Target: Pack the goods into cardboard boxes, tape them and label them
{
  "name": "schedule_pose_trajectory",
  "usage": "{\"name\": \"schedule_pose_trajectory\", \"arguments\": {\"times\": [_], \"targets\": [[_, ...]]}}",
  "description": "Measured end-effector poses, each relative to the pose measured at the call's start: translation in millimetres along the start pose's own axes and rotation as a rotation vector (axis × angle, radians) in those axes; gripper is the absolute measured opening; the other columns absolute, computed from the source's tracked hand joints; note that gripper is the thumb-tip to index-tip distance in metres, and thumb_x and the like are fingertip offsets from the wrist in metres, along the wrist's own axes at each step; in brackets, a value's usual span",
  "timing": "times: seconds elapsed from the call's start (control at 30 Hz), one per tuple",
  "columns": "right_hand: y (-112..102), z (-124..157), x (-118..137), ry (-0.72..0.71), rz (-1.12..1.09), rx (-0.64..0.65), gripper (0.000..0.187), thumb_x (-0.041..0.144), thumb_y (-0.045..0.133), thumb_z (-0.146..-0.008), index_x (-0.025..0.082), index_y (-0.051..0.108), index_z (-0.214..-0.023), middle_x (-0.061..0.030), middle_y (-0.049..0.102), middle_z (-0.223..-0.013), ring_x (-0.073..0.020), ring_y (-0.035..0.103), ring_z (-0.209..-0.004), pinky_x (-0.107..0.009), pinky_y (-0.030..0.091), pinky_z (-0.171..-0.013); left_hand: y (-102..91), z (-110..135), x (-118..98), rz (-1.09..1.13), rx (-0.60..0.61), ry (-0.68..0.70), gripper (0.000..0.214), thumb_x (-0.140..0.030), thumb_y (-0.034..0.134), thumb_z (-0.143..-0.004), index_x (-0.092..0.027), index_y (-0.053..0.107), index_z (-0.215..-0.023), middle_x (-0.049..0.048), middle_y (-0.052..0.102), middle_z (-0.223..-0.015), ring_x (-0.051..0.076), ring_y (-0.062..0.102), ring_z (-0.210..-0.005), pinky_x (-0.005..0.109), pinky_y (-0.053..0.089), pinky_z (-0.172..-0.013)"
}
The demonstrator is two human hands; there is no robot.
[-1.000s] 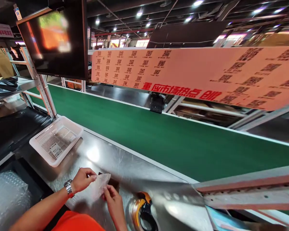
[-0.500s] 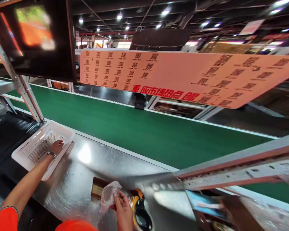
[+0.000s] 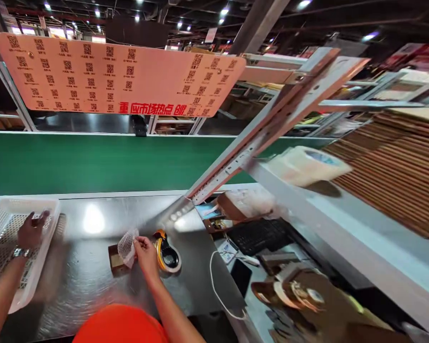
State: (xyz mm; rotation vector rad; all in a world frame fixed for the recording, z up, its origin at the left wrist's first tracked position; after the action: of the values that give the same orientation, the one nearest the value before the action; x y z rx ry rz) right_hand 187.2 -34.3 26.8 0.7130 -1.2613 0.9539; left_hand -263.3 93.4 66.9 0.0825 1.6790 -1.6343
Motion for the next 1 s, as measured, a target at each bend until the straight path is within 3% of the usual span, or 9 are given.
{"name": "schedule_pose_trajectory", "arguments": {"times": [0.13, 0.23, 0.3, 0.47, 0.6, 0.7, 0.77, 0.9, 1.0], "targets": [[25.2, -3.5, -0.9, -0.016, 0.061, 0.108, 0.066, 0.084, 0.087, -0.067, 0.020, 0.081, -0.084, -0.0030, 0.074, -0.069, -0.0197, 0.060, -0.062, -0.033, 0.051, -0.059, 35.5, 101.9, -37.9, 0.647, 0.399, 0.176, 0.094, -0.046, 0.074, -0.098, -0.018, 0.034, -0.179, 0.0033, 0.085, -0.100, 0.026, 0.080, -0.096, 0.036, 0.062, -0.080], [39.3, -0.4, 1.8, -0.053, 0.095, 0.230, 0.063, 0.081, 0.086, -0.072, 0.020, 0.084, -0.084, -0.0045, 0.076, -0.071, -0.0212, 0.063, -0.066, -0.034, 0.052, -0.064, 75.3, 179.0, -56.8, 0.780, 0.749, 0.208, 0.116, -0.057, 0.083, -0.084, -0.016, 0.032, -0.180, 0.0017, 0.080, -0.085, 0.025, 0.076, -0.080, 0.033, 0.056, -0.065], [40.9, 3.8, 2.2, -0.060, 0.120, 0.322, 0.062, 0.079, 0.083, -0.077, 0.019, 0.087, -0.087, -0.0046, 0.076, -0.072, -0.0210, 0.062, -0.065, -0.034, 0.051, -0.064, 91.8, 207.1, -59.2, 0.724, 0.773, 0.197, 0.116, -0.060, 0.083, -0.084, -0.015, 0.034, -0.179, 0.0019, 0.079, -0.085, 0.024, 0.076, -0.081, 0.033, 0.055, -0.066], [25.1, 21.0, 1.0, -0.263, 0.224, 0.462, 0.051, 0.065, 0.071, -0.097, 0.020, 0.093, -0.096, -0.0085, 0.082, -0.088, -0.0253, 0.071, -0.085, -0.037, 0.055, -0.080, 99.7, 219.0, -52.8, 0.437, 0.517, 0.254, 0.109, -0.059, 0.085, -0.082, -0.013, 0.049, -0.173, 0.0026, 0.078, -0.089, 0.027, 0.078, -0.088, 0.041, 0.063, -0.087], [16.3, 39.1, -1.9, -0.411, 0.300, 0.595, 0.042, 0.057, 0.067, -0.106, 0.025, 0.093, -0.099, -0.0060, 0.078, -0.085, -0.0235, 0.070, -0.084, -0.036, 0.053, -0.080, 110.7, 231.7, -48.6, 0.602, 0.669, 0.110, 0.114, -0.067, 0.090, -0.076, -0.012, 0.053, -0.169, -0.0008, 0.072, -0.083, 0.023, 0.074, -0.083, 0.034, 0.061, -0.070], [12.6, 47.1, -0.6, -0.472, 0.308, 0.678, 0.043, 0.058, 0.065, -0.108, 0.026, 0.092, -0.099, -0.0049, 0.076, -0.083, -0.0226, 0.067, -0.083, -0.035, 0.052, -0.080, 120.0, 248.2, -49.1, 0.804, 0.837, -0.013, 0.084, -0.072, 0.099, -0.069, -0.014, 0.080, -0.126, -0.0004, 0.072, -0.080, 0.017, 0.072, -0.077, 0.032, 0.064, -0.076], [8.6, 48.2, 2.0, -0.487, 0.288, 0.669, 0.044, 0.059, 0.064, -0.109, 0.026, 0.092, -0.099, -0.0045, 0.074, -0.081, -0.0226, 0.067, -0.083, -0.035, 0.051, -0.079, 123.8, 257.0, -50.2, 0.904, 0.892, -0.111, 0.068, -0.072, 0.102, -0.066, -0.015, 0.080, -0.096, 0.0028, 0.076, -0.082, 0.015, 0.073, -0.076, 0.031, 0.066, -0.081], [1.0, 50.1, 6.6, -0.479, 0.270, 0.611, 0.045, 0.055, 0.062, -0.110, 0.026, 0.090, -0.089, -0.0032, 0.072, -0.077, -0.0223, 0.064, -0.080, -0.035, 0.047, -0.078, 126.1, 263.7, -54.3, 0.892, 0.828, -0.256, 0.057, -0.070, 0.096, -0.078, -0.018, 0.072, -0.084, 0.0091, 0.082, -0.087, 0.018, 0.080, -0.077, 0.028, 0.067, -0.075], [-1.3, 52.8, 8.2, -0.433, 0.237, 0.584, 0.045, 0.057, 0.066, -0.107, 0.025, 0.089, -0.086, -0.0028, 0.071, -0.077, -0.0216, 0.063, -0.078, -0.035, 0.047, -0.075, 123.7, 261.1, -62.7, 0.680, 0.805, -0.147, 0.060, -0.079, 0.079, -0.087, -0.021, 0.066, -0.089, 0.0107, 0.084, -0.087, 0.022, 0.081, -0.069, 0.028, 0.058, -0.055]]}}
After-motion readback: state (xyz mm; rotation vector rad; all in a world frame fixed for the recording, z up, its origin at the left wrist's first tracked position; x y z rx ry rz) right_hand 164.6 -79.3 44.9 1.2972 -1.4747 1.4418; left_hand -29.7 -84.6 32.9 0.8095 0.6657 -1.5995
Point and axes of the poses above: each hand's wrist, its own z-axis away from the middle knuckle, its own y-axis out of the palm, x = y × z, the point moved 3 cm from there along -z, towards the middle knuckle
